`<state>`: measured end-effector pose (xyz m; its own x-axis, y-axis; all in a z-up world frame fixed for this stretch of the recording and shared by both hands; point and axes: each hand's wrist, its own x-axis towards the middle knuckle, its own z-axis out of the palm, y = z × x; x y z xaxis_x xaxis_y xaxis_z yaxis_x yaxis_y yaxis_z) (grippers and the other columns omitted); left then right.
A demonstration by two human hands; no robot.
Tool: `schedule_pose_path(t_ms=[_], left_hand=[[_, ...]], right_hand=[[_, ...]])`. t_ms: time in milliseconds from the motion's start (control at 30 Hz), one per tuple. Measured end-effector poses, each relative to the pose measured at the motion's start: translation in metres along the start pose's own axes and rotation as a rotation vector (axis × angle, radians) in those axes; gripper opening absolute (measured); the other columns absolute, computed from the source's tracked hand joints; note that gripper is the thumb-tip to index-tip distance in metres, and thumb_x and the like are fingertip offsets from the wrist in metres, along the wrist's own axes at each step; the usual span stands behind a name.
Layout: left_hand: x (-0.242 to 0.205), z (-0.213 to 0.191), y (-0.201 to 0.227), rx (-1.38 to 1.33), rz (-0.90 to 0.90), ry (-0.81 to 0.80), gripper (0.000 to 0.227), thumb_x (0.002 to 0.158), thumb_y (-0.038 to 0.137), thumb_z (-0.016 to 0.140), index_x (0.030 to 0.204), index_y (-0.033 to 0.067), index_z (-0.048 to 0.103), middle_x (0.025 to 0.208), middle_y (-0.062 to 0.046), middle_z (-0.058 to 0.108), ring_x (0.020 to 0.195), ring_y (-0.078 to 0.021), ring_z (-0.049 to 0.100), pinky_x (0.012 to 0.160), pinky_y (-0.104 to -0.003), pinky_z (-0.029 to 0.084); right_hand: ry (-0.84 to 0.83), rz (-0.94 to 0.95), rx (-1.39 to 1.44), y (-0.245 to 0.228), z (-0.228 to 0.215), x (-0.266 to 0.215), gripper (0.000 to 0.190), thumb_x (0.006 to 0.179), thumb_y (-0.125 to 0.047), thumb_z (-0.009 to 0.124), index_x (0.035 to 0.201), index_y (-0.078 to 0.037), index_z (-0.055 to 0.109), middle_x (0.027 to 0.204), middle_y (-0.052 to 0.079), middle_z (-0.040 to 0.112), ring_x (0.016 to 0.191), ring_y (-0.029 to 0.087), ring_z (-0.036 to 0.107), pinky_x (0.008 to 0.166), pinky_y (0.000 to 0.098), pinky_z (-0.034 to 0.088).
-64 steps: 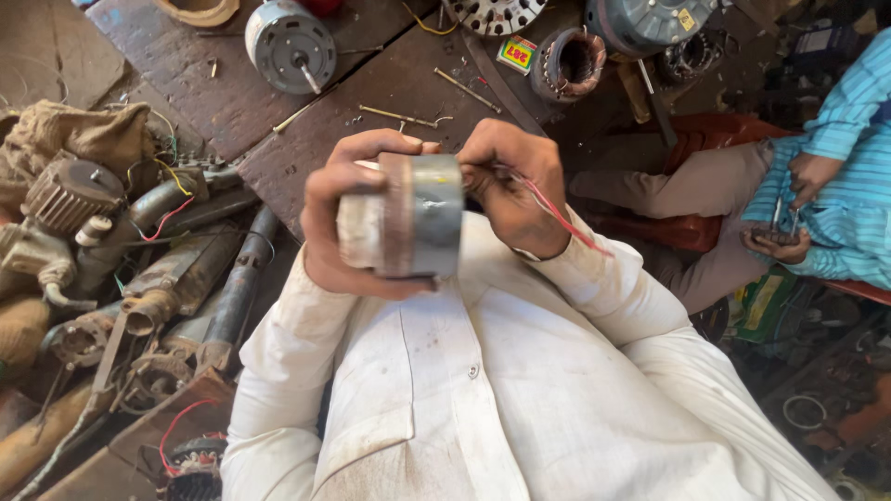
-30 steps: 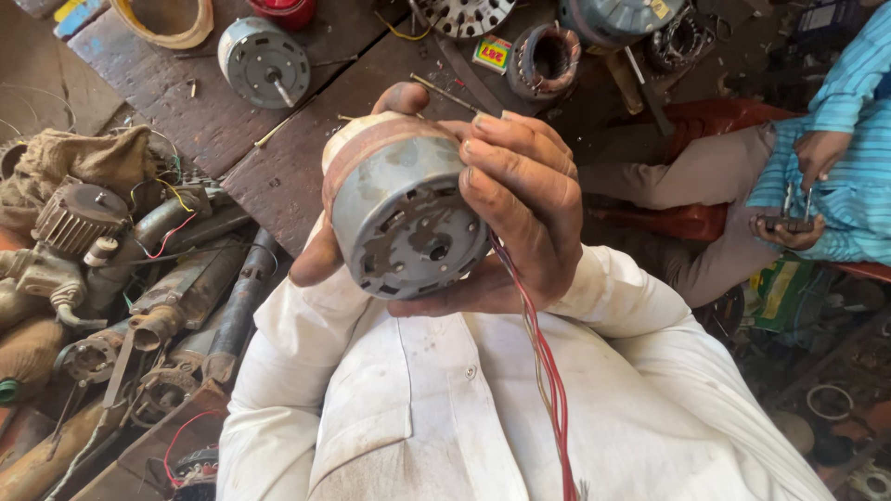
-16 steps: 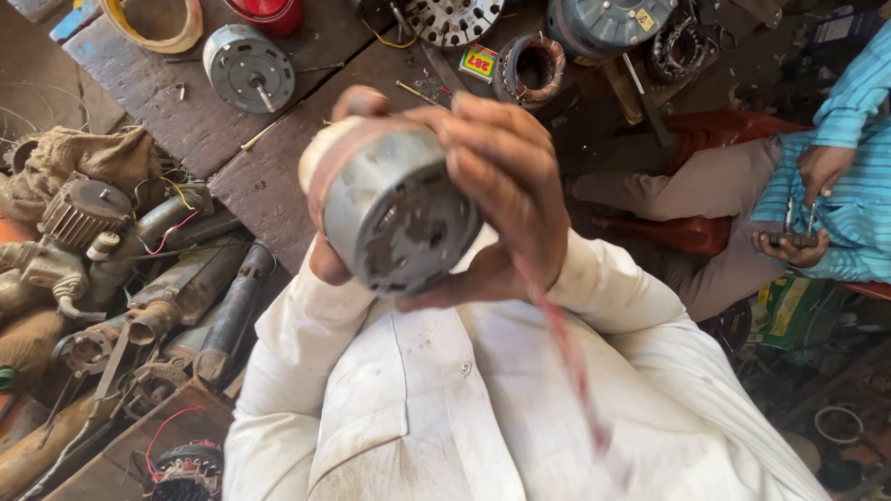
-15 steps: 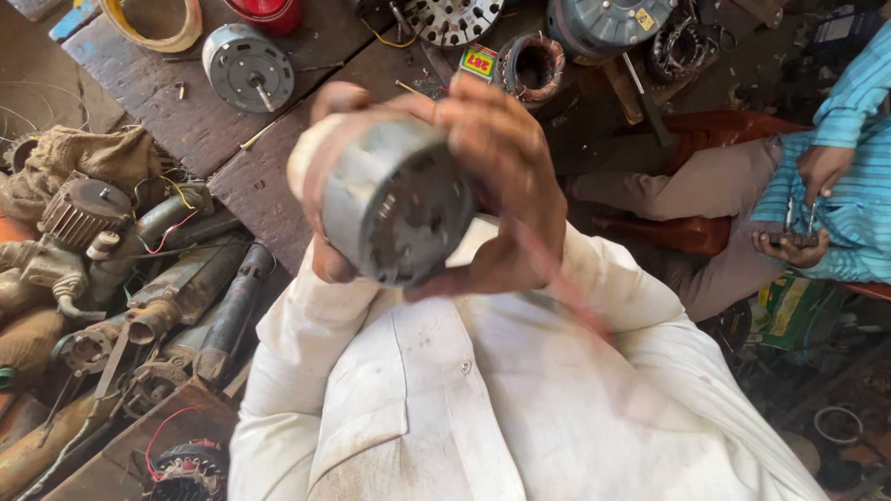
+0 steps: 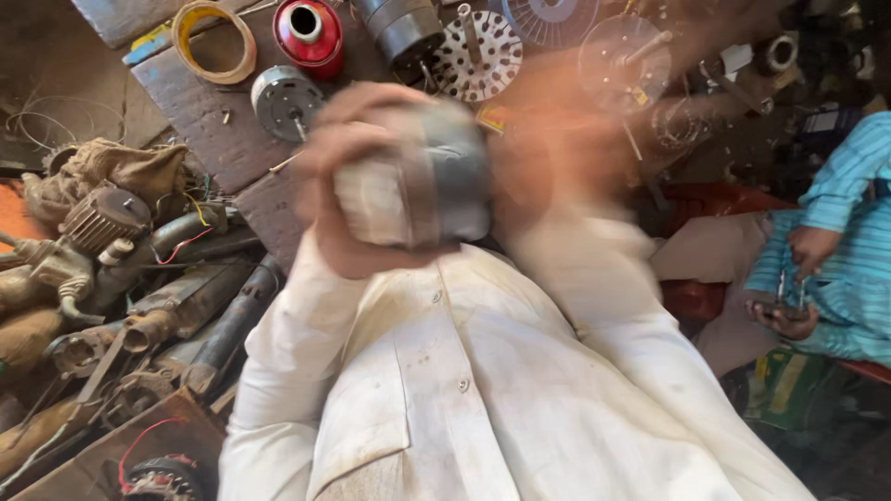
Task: The person assembles small electric motors by inserting stators into housings, applying lubricant, and securing end caps. They handle multiple motor components, including rotors and wiring, and use tools such as a wooden stick and tape to complete the assembly.
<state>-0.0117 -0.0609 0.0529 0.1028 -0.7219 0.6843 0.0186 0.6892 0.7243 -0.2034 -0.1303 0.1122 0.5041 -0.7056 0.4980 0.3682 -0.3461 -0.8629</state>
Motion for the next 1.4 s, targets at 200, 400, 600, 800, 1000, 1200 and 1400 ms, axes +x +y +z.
schedule_pose_path(t_ms=[200, 400, 600, 800, 1000, 1200, 1400], left_hand=[[-0.008, 0.003, 0.021, 0.108, -0.085, 0.006, 0.103, 0.066, 0.023, 0.102, 0.145, 0.0191, 0.035, 0.148, -0.025, 0.047, 0.13, -0.0361, 0.06, 0.11, -0.047, 0.056], [-0.004, -0.009, 0.044, 0.549, -0.022, -0.006, 0.096, 0.076, 0.022, 0.106, 0.144, 0.0192, 0.039, 0.146, -0.021, 0.048, 0.132, -0.0399, 0.061, 0.106, -0.046, 0.06], [-0.013, -0.006, 0.05, 0.981, 0.047, -0.172, 0.081, 0.094, 0.017, 0.095, 0.15, 0.0186, 0.037, 0.152, -0.018, 0.044, 0.135, -0.0449, 0.056, 0.11, -0.049, 0.058], [-0.039, -0.004, 0.035, 0.793, -0.077, -0.084, 0.086, 0.096, 0.018, 0.095, 0.154, 0.018, 0.032, 0.157, -0.019, 0.036, 0.141, -0.0424, 0.049, 0.117, -0.046, 0.052], [-0.083, -0.007, 0.028, 0.149, -0.469, 0.434, 0.087, 0.09, 0.062, 0.076, 0.146, 0.0034, 0.044, 0.142, -0.015, 0.048, 0.129, -0.0274, 0.052, 0.113, -0.04, 0.047], [-0.061, 0.007, 0.043, -0.499, -0.797, 0.492, 0.101, 0.082, 0.072, 0.076, 0.147, 0.0031, 0.041, 0.151, -0.021, 0.047, 0.134, -0.0364, 0.056, 0.113, -0.051, 0.051], [-0.074, 0.002, 0.055, -0.257, -0.576, 0.427, 0.089, 0.09, 0.069, 0.074, 0.138, -0.002, 0.051, 0.154, -0.027, 0.053, 0.142, -0.0355, 0.054, 0.121, -0.047, 0.047]], right_hand=[[0.091, -0.069, 0.162, 0.047, 0.042, 0.013, 0.069, 0.107, -0.057, 0.052, 0.164, -0.026, 0.027, 0.164, -0.007, 0.03, 0.153, 0.01, 0.032, 0.131, 0.0288, 0.021], [0.163, 0.323, -0.254, 0.013, 0.041, -0.013, 0.065, 0.109, -0.057, 0.042, 0.143, -0.004, 0.052, 0.139, 0.013, 0.06, 0.121, 0.023, 0.056, 0.105, 0.0315, 0.043], [-0.066, 0.329, -0.192, 0.026, 0.036, -0.019, 0.059, 0.117, -0.046, 0.045, 0.152, 0.001, 0.043, 0.146, 0.014, 0.054, 0.133, 0.018, 0.056, 0.116, 0.0292, 0.045], [0.1, 0.435, 0.304, 0.067, 0.039, -0.046, 0.06, 0.115, -0.036, 0.056, 0.156, 0.001, 0.034, 0.146, 0.016, 0.051, 0.134, 0.019, 0.054, 0.116, 0.0312, 0.045], [0.236, 0.421, 0.496, 0.094, 0.04, -0.062, 0.056, 0.115, -0.035, 0.056, 0.152, 0.002, 0.036, 0.142, 0.02, 0.053, 0.131, 0.022, 0.056, 0.114, 0.0327, 0.046], [-0.046, 0.277, 0.316, 0.073, 0.05, -0.062, 0.052, 0.116, -0.035, 0.049, 0.159, -0.01, 0.033, 0.149, 0.021, 0.049, 0.14, 0.027, 0.051, 0.122, 0.0403, 0.042], [-0.362, 0.012, 0.102, 0.057, 0.041, -0.051, 0.044, 0.116, -0.036, 0.042, 0.156, -0.02, 0.036, 0.149, 0.025, 0.046, 0.135, 0.035, 0.054, 0.117, 0.0496, 0.048]])
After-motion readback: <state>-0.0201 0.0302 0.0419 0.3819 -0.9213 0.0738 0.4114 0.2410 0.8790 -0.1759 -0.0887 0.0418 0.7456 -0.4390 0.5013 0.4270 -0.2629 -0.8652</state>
